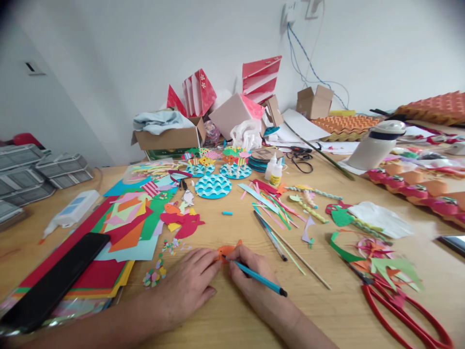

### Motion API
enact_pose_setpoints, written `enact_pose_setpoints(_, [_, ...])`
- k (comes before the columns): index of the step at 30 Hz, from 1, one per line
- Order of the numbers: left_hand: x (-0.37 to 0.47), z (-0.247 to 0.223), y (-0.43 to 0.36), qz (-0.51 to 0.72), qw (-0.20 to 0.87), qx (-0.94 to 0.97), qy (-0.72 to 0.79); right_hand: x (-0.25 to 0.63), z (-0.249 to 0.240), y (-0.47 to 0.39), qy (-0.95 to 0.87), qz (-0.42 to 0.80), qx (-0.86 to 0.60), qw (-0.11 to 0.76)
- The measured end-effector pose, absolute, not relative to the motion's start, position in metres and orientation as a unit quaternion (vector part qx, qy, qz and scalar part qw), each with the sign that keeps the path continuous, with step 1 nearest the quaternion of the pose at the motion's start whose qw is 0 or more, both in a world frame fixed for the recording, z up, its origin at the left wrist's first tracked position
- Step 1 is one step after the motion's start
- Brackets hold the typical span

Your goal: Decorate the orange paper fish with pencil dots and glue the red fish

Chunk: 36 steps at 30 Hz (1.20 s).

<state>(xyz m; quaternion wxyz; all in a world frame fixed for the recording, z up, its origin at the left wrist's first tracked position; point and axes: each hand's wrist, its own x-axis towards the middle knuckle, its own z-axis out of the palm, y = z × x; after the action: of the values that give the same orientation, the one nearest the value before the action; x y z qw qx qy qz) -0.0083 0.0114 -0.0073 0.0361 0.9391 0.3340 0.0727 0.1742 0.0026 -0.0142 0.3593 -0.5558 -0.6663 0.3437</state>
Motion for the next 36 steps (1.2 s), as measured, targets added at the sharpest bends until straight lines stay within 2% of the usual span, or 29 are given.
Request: enact_pose_setpoints(36, [-0.0071,-0.0064,0.0119,0.067,0.034,0.94,0.332,0.1719,-0.0077,0.0017,-0.666,0.363,-0.565,0.325])
